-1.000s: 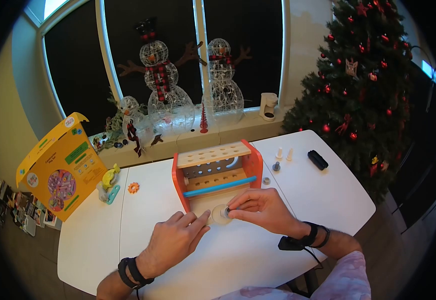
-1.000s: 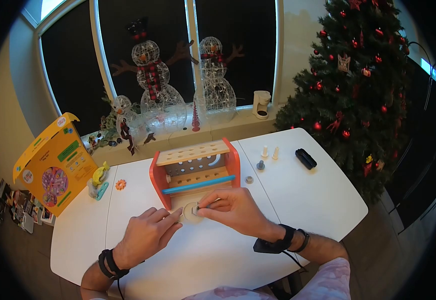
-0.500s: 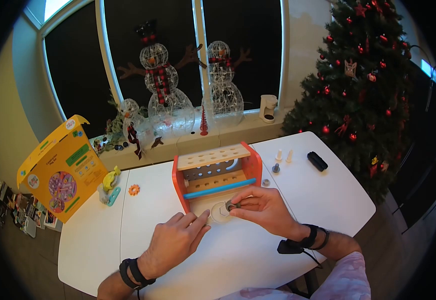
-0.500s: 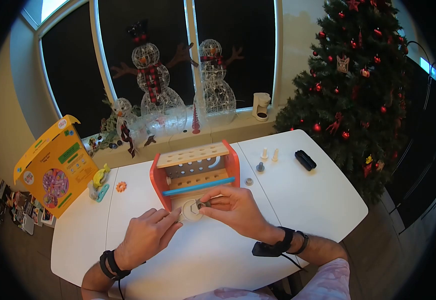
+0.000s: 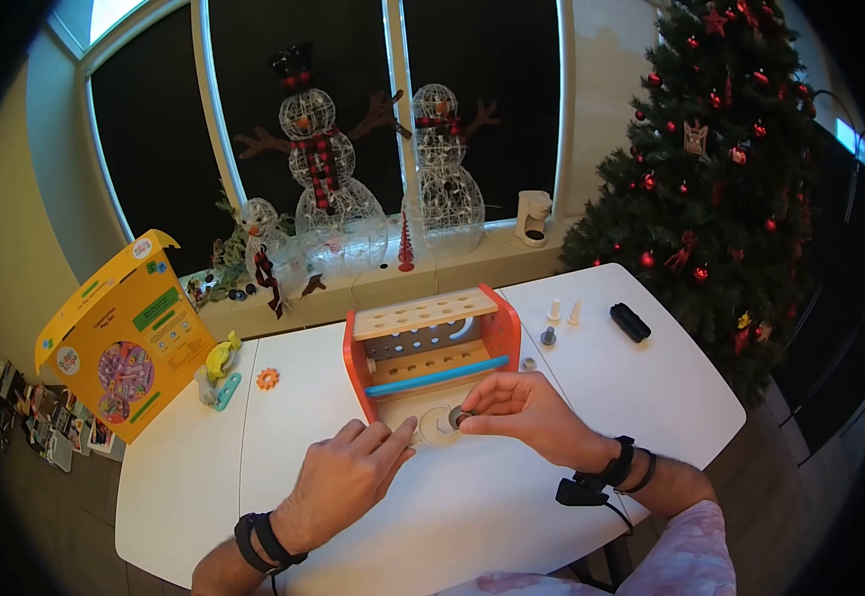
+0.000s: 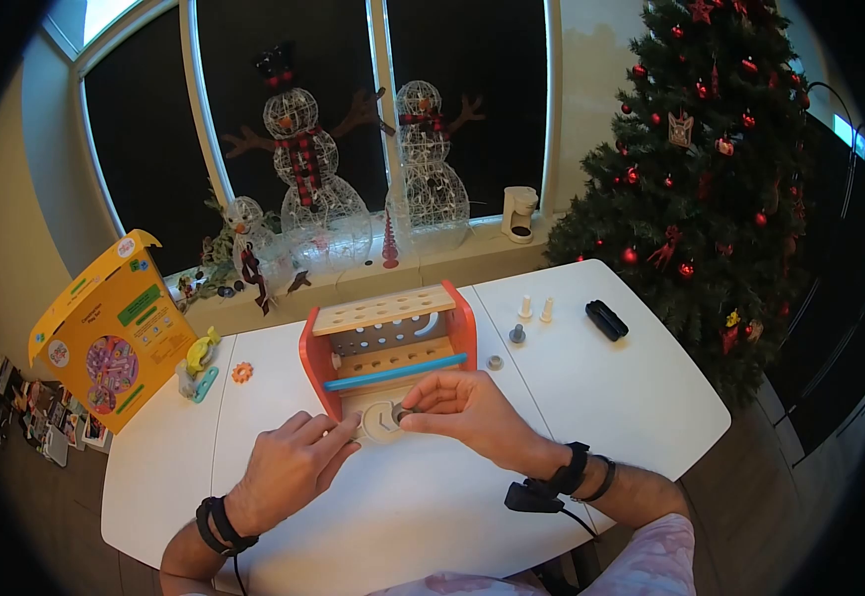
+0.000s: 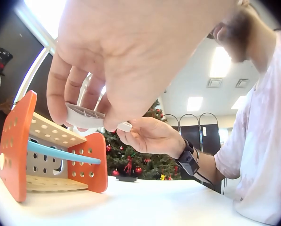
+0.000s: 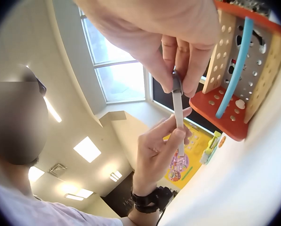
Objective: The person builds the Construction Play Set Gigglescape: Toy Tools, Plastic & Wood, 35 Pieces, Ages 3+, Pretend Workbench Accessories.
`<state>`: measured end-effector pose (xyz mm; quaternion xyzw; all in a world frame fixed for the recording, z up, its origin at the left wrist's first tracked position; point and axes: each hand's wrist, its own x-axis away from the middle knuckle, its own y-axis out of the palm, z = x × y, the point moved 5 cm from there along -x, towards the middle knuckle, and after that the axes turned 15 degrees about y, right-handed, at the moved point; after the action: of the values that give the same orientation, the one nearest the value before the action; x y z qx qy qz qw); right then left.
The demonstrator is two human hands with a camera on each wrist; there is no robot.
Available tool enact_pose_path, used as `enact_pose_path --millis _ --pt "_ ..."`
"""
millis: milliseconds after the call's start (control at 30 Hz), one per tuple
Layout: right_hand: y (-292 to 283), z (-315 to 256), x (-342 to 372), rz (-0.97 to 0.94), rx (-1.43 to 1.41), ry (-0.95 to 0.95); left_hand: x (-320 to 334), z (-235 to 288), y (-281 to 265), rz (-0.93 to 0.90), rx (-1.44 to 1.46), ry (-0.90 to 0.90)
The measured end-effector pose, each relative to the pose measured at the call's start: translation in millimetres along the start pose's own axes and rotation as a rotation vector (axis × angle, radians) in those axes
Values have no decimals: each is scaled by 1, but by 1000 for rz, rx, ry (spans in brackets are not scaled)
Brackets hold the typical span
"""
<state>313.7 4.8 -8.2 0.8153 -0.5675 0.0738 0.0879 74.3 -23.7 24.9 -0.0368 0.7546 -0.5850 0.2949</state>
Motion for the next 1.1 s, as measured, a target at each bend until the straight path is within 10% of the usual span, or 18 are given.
enact_pose_path --millis 600,1100 --pt "5 -2 3 -25 -104 9 -7 3 -1 15 49 -7" --pt "8 -18 15 -109 -32 -41 -6 -1 23 -35 810 -18"
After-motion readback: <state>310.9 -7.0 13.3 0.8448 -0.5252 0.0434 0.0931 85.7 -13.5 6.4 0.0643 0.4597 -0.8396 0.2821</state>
